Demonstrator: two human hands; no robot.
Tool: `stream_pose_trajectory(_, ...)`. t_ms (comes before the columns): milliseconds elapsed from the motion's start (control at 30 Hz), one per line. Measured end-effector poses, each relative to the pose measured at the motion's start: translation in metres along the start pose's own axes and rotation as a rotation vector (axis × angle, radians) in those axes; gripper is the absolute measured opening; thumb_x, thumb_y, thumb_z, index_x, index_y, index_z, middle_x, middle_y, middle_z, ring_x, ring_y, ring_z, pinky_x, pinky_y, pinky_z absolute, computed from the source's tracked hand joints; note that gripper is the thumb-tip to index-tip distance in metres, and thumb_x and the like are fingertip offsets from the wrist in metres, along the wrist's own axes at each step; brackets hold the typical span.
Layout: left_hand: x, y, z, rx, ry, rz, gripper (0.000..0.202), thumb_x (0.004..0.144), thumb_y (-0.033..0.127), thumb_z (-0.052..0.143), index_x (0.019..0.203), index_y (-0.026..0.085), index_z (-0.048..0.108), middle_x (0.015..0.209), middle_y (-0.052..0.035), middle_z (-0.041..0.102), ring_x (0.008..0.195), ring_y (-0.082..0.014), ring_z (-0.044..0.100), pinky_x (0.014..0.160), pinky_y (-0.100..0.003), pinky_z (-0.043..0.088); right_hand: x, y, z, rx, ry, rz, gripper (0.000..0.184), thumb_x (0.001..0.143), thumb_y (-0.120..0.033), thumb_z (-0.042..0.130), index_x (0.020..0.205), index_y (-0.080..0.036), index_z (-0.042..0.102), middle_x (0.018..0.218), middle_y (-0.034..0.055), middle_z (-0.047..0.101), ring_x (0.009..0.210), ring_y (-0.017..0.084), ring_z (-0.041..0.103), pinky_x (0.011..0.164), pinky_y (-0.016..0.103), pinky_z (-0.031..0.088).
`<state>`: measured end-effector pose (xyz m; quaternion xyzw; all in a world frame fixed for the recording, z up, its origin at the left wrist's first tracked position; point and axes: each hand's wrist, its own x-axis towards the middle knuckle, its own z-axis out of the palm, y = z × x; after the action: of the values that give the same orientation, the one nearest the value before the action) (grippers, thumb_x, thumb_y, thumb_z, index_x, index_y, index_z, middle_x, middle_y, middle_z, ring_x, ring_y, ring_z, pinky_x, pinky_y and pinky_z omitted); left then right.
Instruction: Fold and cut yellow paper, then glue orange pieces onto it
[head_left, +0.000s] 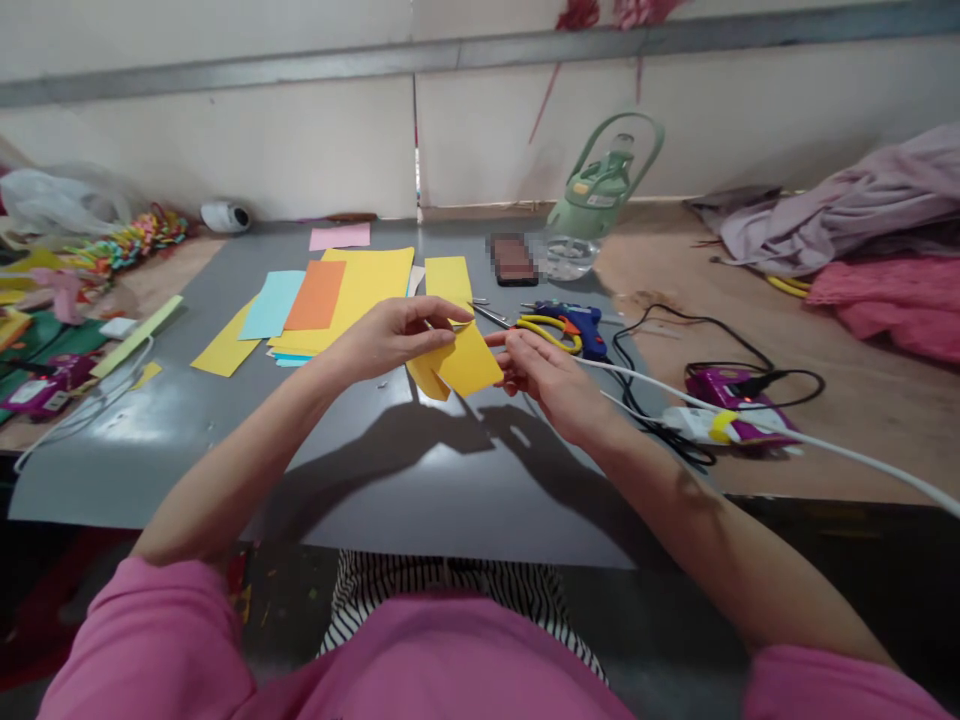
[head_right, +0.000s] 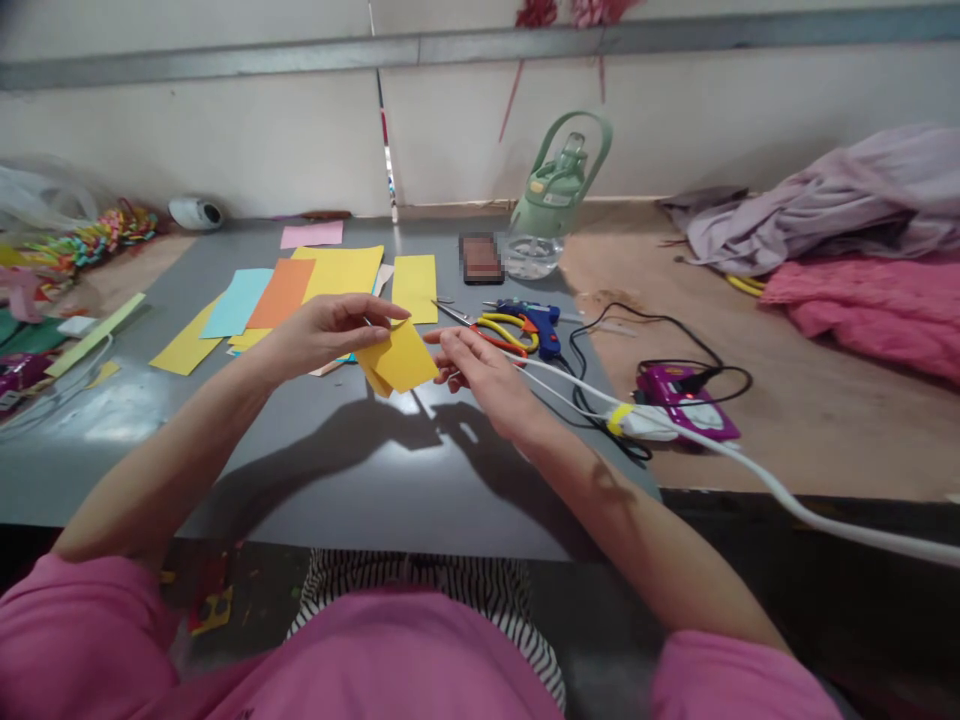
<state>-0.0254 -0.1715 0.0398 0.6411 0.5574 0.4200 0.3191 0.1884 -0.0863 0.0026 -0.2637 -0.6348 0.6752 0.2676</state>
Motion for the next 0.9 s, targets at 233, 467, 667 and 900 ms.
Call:
stream_pose_trajectory(233,0.011,0.000,0.008,0.042,0.014,0.024,0.032,0.090,0.029,0.058,0.118,0.018,0.068,0.084,-0.0022,0.067,0.074,-0.0115,0.060,0.065,-0.023,0.046,0.004,0.005,0.003,-0.002,-0.016,-0.101,0.033,0.081,-0.045,0.072,0.105,-0.023,0.064,0.086,-0.0011,0.061,0.071,0.011,0.052,0.060,0.026,0.041)
stream_pose_trajectory(467,0.010,0.014,0.011,0.068,0.157,0.183,0.025,0.091,0.032,0.062,0.110,0.018,0.068,0.095,-0.0045,0.074,0.089,-0.0153,0.069,0.079,-0.027,0.054,0.011,-0.001,0.000,-0.163,0.117,-0.448,0.042,0.087,-0.038,0.070,0.124,-0.028,0.053,0.094,-0.0007,0.063,0.085,0.015,0.061,0.076,0.031,0.051)
stream_pose_trajectory(667,-0.049,-0.011,0.037,0.561,0.255,0.397,0.021,0.092,0.022,0.063,0.113,0.023,0.065,0.101,-0.0044,0.075,0.095,-0.0178,0.068,0.085,-0.034,0.055,-0.021,0.015,-0.010,-0.952,0.106,-1.042,0.044,0.092,-0.015,0.061,0.133,-0.028,0.052,0.097,0.0022,0.072,0.084,0.018,0.064,0.078,0.033,0.050)
stream_pose_trajectory(900,-0.097,-0.038,0.075,0.790,0.060,0.468,0.014,0.099,0.020,0.052,0.102,0.016,0.066,0.096,-0.0051,0.075,0.084,-0.0136,0.068,0.078,-0.026,0.054,-0.050,0.050,-0.012,-1.244,-0.277,-1.048,0.021,0.099,-0.013,0.048,0.100,-0.016,0.068,0.088,0.0048,0.075,0.080,0.017,0.061,0.072,0.032,0.045)
